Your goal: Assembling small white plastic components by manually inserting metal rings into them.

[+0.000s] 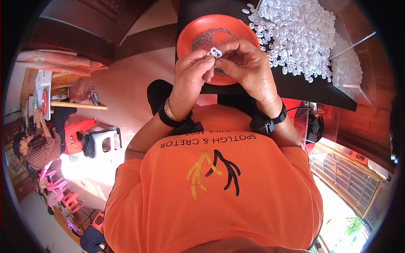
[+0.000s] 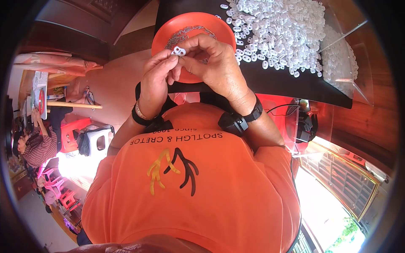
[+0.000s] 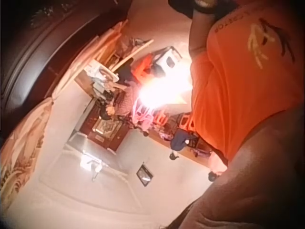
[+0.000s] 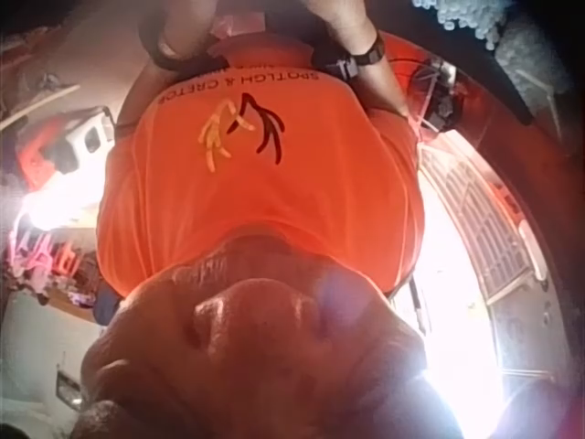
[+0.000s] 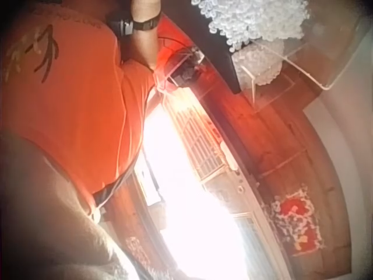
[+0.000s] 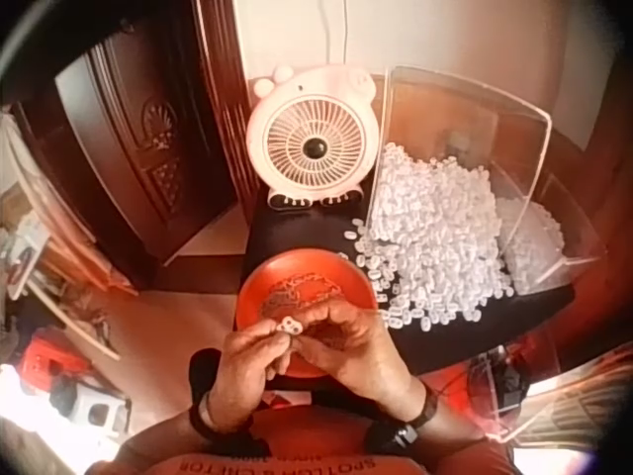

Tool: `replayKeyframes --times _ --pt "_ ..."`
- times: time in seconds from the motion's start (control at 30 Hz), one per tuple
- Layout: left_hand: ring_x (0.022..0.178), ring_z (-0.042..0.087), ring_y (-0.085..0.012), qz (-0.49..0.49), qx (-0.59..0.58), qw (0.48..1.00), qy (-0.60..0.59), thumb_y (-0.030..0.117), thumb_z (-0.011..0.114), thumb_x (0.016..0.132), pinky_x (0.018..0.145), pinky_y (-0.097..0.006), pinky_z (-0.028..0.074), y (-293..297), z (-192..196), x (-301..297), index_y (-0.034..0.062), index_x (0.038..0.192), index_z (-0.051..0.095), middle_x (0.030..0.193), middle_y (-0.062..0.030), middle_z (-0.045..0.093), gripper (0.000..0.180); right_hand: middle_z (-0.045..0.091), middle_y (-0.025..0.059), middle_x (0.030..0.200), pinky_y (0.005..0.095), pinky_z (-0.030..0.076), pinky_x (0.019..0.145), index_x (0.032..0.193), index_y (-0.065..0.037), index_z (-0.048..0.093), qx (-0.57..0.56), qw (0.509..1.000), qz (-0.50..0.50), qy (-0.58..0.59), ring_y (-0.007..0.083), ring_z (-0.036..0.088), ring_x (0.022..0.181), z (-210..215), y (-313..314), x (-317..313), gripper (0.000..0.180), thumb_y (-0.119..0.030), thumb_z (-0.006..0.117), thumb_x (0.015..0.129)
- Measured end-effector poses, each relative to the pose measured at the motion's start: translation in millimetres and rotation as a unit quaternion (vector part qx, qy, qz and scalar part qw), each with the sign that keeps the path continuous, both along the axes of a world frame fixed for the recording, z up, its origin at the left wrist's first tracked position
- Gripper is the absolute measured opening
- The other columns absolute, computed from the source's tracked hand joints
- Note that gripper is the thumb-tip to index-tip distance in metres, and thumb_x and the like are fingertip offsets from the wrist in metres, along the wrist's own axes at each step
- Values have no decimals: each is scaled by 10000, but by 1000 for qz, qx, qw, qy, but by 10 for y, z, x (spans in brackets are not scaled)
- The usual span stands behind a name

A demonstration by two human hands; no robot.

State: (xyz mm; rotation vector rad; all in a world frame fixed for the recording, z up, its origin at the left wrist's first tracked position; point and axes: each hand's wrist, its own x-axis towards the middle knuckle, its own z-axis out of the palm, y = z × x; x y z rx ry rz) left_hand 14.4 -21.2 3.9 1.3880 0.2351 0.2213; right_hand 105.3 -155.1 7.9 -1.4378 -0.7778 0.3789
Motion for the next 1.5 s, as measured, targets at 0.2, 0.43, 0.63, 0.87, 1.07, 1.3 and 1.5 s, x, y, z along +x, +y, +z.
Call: replayKeyframes --times 0.2,0.43,0.63,0.87,1.07,1.3,1.5 --pt "563 495 -68 9 -35 999 8 232 492 895 501 -183 336 -19 -13 28 -2 868 589 652 -21 550 255 667 72 885 260 542 719 968 -8 618 -20 995 -30 -96 149 667 792 61 16 -40 254 -20 725 739" --pt "590 547 -112 9 -57 998 -24 241 468 899 517 -217 390 -41 -39 28 -16 895 598 680 -49 582 288 672 79 874 263 552 697 950 -6 629 -29 990 -33 -131 163 677 764 75 -2 -46 229 -13 712 737" --pt "566 544 -112 -16 -40 999 -6 245 482 892 505 -223 393 -3 -38 39 -11 891 606 669 -49 580 285 668 92 856 274 559 677 942 -1 632 -43 981 -32 -189 192 678 758 136 -37 -52 239 -10 709 716" --pt "546 522 -77 25 -40 999 16 259 483 889 509 -191 374 -58 -20 38 -21 908 621 624 -26 578 313 666 96 854 288 554 661 951 -8 626 -39 979 -37 -196 212 673 741 108 -1 -89 254 -30 714 714" --pt "569 536 -112 25 -47 998 -44 247 460 903 516 -226 392 -52 -62 30 -40 913 601 710 -80 614 320 661 102 865 304 531 599 981 -23 613 -61 953 -71 -289 242 661 721 67 46 -91 287 -75 723 721" --pt "577 527 -126 38 -71 995 -57 246 428 906 533 -230 398 -73 -45 20 -59 926 595 711 -103 618 348 662 88 838 281 538 595 982 -17 602 -26 978 -19 -208 218 672 704 41 55 -129 220 -82 687 790" --pt "592 550 -119 13 -65 996 -62 253 452 915 516 -214 418 -29 -48 -10 -45 972 591 740 -71 607 333 659 78 775 253 534 566 978 -14 604 -7 980 -2 -197 158 672 634 87 68 -125 193 -78 677 811"
